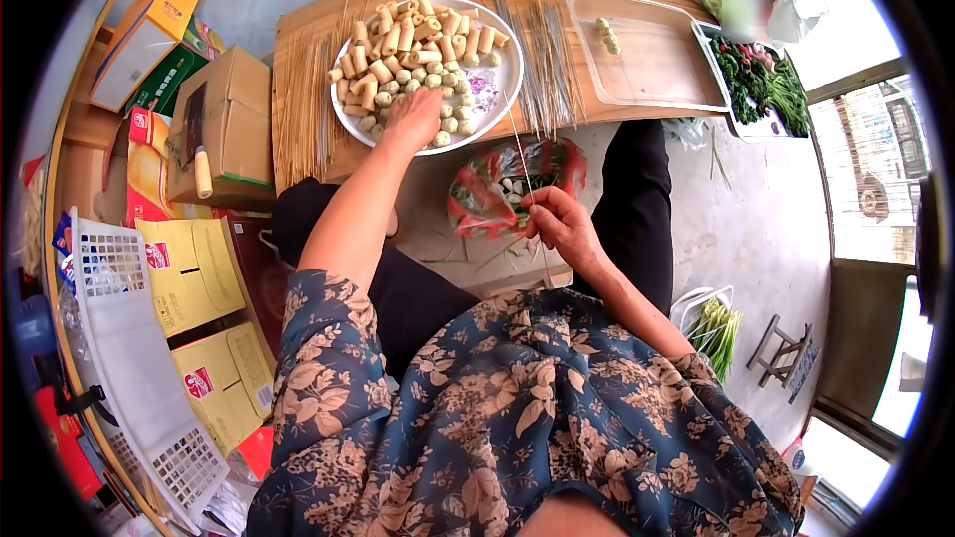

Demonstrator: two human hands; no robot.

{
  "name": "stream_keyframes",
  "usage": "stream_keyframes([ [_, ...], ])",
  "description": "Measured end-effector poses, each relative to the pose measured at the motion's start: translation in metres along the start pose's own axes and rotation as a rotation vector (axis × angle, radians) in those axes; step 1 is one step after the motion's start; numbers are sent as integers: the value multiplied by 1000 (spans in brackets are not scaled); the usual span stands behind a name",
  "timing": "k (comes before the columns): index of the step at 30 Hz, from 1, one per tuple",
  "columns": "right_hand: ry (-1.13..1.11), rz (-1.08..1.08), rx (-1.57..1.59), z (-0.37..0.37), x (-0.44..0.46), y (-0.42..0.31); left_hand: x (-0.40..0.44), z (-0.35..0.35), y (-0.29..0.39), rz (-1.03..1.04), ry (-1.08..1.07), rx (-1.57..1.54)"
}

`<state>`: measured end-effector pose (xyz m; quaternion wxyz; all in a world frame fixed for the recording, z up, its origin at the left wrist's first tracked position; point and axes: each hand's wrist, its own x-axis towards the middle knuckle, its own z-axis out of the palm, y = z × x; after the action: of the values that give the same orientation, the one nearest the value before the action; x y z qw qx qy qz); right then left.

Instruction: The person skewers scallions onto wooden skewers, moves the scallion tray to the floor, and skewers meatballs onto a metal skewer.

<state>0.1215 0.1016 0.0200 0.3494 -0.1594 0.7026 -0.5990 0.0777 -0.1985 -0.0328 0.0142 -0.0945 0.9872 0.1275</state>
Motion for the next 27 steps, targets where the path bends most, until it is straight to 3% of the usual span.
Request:
stream_keyframes([
  [5,-30,-21,-3,6,4,-3,0,-5,6,-8,-81,39],
  [9,-54,-12,10,9,3,-23,15,-18,0,-166,-6,-319],
  [10,-51,-16,14,9,2,-29,23,-14,-4,-171,94,-600],
  [11,-46,-15,21,9,0,-36,33,-9,-13,-141,86,-1031],
  [13,-41,-18,32,10,-2,-52,22,-41,4,-204,-4,-1613],
  [17,-22,-43,111,17,-4,-77,12,-71,21,-195,-52,-2030],
  [27,1,-30,218,23,7,-86,15,-74,27,-205,-73,-2163],
])
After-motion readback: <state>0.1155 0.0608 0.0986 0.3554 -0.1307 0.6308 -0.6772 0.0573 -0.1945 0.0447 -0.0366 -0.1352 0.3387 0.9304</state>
